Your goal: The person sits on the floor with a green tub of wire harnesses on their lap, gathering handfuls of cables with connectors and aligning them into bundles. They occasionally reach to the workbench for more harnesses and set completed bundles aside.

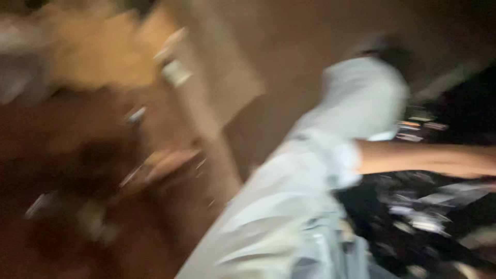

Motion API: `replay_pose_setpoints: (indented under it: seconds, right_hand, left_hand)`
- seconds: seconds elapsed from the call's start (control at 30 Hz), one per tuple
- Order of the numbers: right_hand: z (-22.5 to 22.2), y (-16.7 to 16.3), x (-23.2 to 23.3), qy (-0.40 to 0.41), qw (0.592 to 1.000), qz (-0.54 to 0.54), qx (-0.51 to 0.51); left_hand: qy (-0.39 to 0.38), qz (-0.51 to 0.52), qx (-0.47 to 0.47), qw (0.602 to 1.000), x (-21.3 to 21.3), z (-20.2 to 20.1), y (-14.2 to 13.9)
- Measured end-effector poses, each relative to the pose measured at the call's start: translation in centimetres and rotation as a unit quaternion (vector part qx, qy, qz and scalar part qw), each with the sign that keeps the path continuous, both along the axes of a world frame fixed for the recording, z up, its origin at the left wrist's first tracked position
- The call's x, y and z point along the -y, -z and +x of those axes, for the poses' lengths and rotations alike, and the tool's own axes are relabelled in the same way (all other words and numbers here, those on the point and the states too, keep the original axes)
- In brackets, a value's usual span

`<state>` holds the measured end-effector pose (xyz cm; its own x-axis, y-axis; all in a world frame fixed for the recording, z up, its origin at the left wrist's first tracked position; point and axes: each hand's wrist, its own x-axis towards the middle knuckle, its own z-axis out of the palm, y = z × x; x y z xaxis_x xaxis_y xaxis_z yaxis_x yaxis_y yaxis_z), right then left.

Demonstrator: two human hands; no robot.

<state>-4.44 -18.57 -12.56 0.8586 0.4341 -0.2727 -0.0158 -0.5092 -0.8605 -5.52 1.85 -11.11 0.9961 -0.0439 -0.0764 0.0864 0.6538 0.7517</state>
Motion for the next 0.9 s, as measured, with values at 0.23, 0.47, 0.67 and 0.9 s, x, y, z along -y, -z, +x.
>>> replay_pose_setpoints:
  seconds: [0.23,0.47,0.67,0.9]
  right_hand:
    - [2.4,-1.0,8.8,0.161,0.967,0.189,-0.061]
    - [2.2,-4.3,6.3,0.210,0.930,0.272,-0.132]
    - [2.8,-5.8,6.4,0.228,0.917,0.310,-0.106]
    - [2.3,-5.7,6.6,0.245,0.917,0.301,-0.093]
  left_hand:
    - [0.202,-0.024,-0.070,0.977,8.0,3.7,5.6]
    - [0.163,-0.016,-0.166,0.972,5.5,2.7,3.1]
    - [0.125,-0.029,-0.185,0.974,6.5,3.0,2.3]
    - [0.090,0.042,-0.177,0.979,6.7,1.8,0.3]
